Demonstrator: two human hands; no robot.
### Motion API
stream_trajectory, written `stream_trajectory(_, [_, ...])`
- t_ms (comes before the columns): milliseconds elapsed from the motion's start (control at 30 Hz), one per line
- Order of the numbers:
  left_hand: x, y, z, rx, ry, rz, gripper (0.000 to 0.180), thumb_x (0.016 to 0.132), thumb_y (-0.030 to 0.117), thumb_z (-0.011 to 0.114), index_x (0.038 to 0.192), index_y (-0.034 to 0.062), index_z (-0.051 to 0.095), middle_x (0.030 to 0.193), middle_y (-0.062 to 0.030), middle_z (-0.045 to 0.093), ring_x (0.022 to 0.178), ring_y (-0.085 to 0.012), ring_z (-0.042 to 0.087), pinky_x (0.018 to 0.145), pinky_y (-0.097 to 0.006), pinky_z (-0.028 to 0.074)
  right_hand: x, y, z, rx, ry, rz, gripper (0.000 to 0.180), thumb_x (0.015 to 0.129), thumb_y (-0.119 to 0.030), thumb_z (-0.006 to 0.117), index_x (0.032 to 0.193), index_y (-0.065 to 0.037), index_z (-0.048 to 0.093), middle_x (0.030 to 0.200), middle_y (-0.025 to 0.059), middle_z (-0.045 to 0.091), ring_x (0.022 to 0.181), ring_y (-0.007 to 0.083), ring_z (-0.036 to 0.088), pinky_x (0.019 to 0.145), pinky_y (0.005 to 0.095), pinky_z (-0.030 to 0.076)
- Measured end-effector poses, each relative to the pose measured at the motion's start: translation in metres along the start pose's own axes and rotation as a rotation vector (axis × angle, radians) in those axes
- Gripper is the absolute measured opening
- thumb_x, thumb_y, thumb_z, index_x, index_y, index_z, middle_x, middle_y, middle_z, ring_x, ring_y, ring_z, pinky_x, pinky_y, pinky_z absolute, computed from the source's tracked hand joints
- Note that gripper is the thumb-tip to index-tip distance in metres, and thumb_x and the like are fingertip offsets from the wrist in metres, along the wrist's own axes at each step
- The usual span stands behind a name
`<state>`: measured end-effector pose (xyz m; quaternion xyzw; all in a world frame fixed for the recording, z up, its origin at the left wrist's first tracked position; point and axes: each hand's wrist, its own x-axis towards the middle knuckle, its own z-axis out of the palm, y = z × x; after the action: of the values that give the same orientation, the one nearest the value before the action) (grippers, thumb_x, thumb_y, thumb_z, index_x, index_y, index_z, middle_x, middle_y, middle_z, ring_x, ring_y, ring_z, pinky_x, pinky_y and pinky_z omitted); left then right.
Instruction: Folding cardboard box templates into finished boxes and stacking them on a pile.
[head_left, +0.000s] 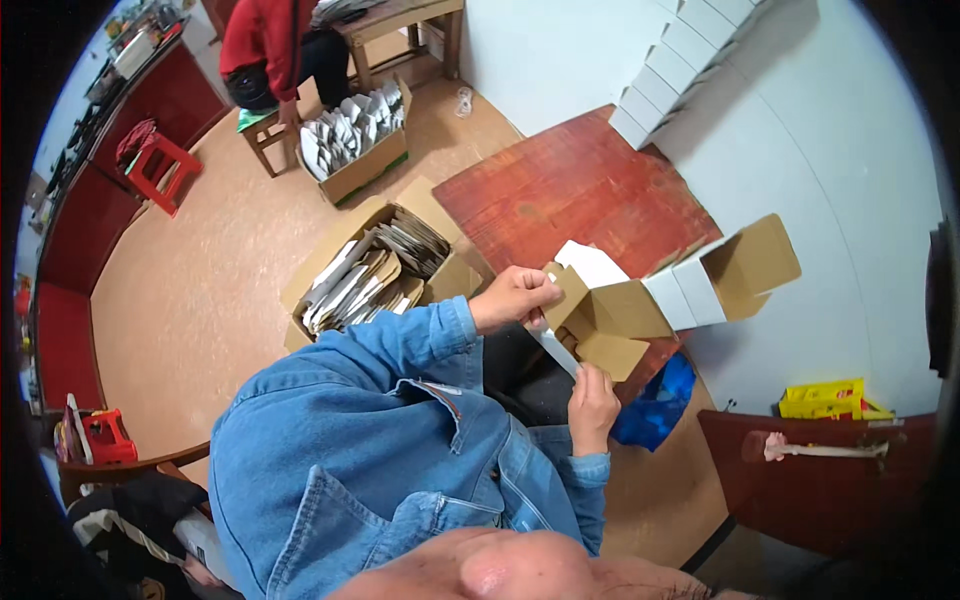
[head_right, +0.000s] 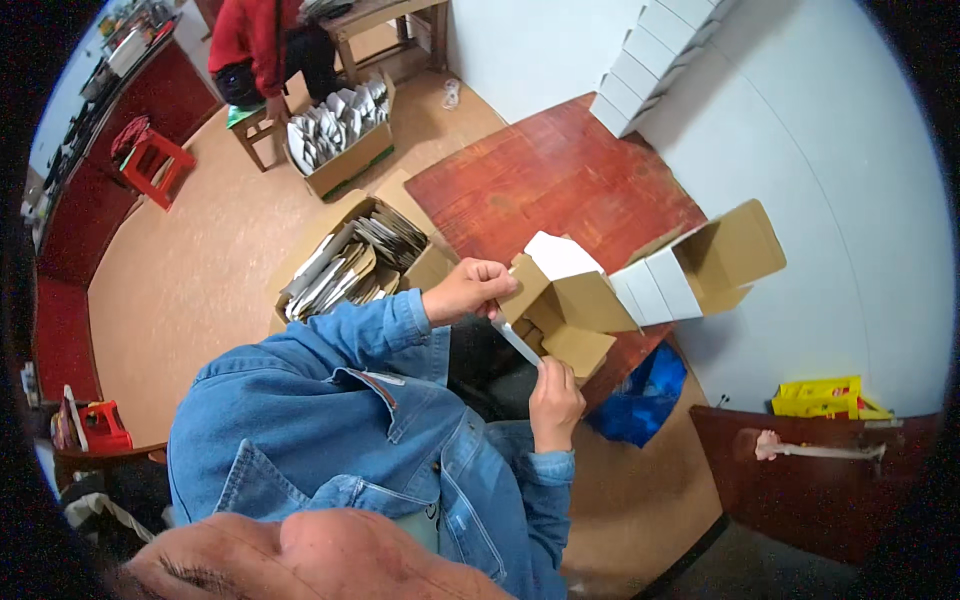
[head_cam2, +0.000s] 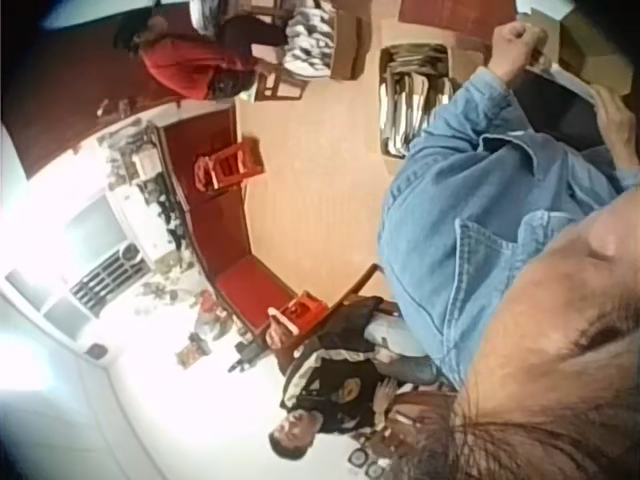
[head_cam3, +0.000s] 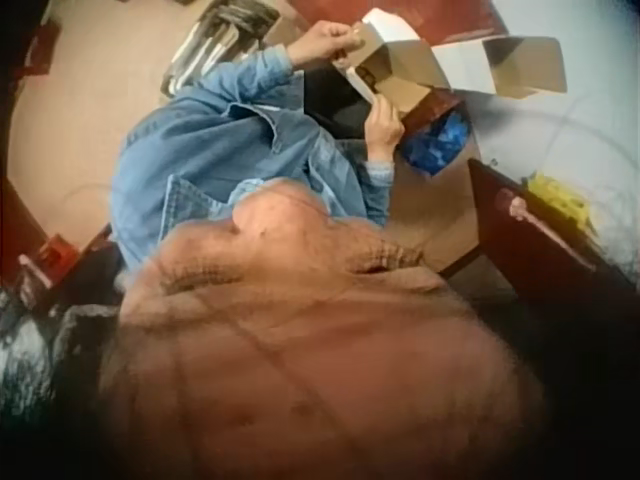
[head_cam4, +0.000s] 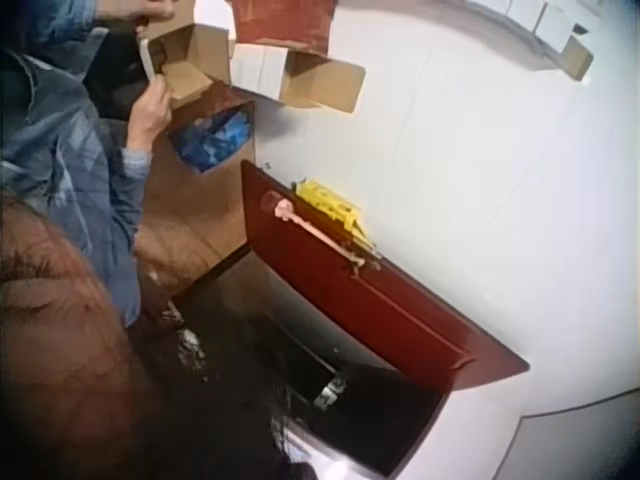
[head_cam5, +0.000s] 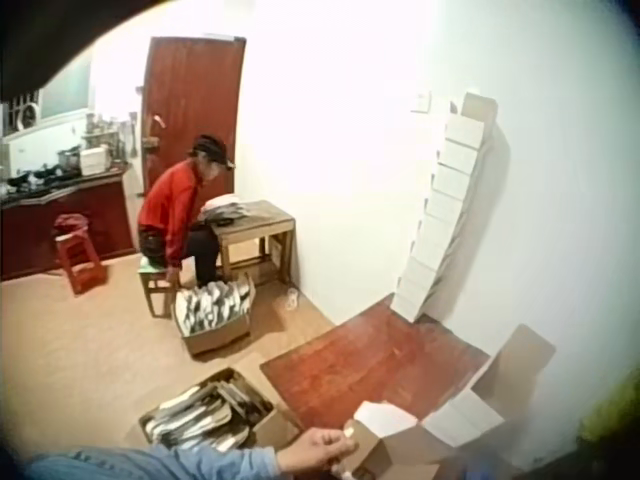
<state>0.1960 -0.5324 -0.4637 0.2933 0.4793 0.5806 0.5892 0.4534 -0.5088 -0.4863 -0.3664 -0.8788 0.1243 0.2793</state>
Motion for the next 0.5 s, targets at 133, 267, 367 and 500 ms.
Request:
stream_trajectory(133, [0.004, -0.013, -0.005, 0.003, 0.033, -0.007, 0.026, 0.101, 0.028, 0.067, 0.084, 0.0084, 0.068, 0.071, 0.0025, 0.065, 0.056, -0.0067, 0.062, 0.051, -0.020, 0.047, -0.003, 0.003, 0.004, 0.020, -0.027, 0.028, 0.009, 0.097, -0.013, 0.066, 0.105, -0.008, 0.068, 0.095, 0.0125, 0.070, 0.081, 0.0354, 0.070, 0.067, 0.0438, 0.056])
stream_trajectory(267, [0.004, -0.019, -0.008, -0.017, 0.044, 0.001, 0.026, 0.101, 0.028, 0.067, 0.084, 0.0085, 0.068, 0.071, 0.0023, 0.065, 0.056, -0.0066, 0.062, 0.051, -0.020, 0.047, 0.000, -0.002, 0.001, 0.027, -0.011, 0.001, 0.009, 0.098, -0.012, 0.065, 0.103, -0.006, 0.068, 0.093, 0.0141, 0.069, 0.081, 0.0364, 0.069, 0.068, 0.0448, 0.055])
stream_trajectory(367, [0.000, -0.013, -0.004, -0.037, 0.054, -0.009, 0.026, 0.101, 0.028, 0.067, 0.084, 0.0088, 0.068, 0.071, 0.0026, 0.065, 0.055, -0.0062, 0.062, 0.050, -0.020, 0.046, 0.000, -0.004, 0.000, 0.044, -0.011, 0.009, 0.009, 0.098, -0.012, 0.064, 0.102, -0.004, 0.068, 0.092, 0.0153, 0.069, 0.083, 0.0372, 0.068, 0.070, 0.0454, 0.055])
stream_trajectory(500, [0.000, -0.012, -0.001, -0.006, 0.074, -0.020, 0.026, 0.101, 0.028, 0.067, 0.082, 0.0102, 0.068, 0.069, 0.0042, 0.064, 0.055, -0.0052, 0.061, 0.050, -0.019, 0.045, -0.004, 0.001, 0.003, 0.002, -0.002, -0.033, 0.009, 0.097, -0.013, 0.066, 0.104, -0.007, 0.068, 0.094, 0.0138, 0.068, 0.079, 0.0366, 0.068, 0.066, 0.0447, 0.055])
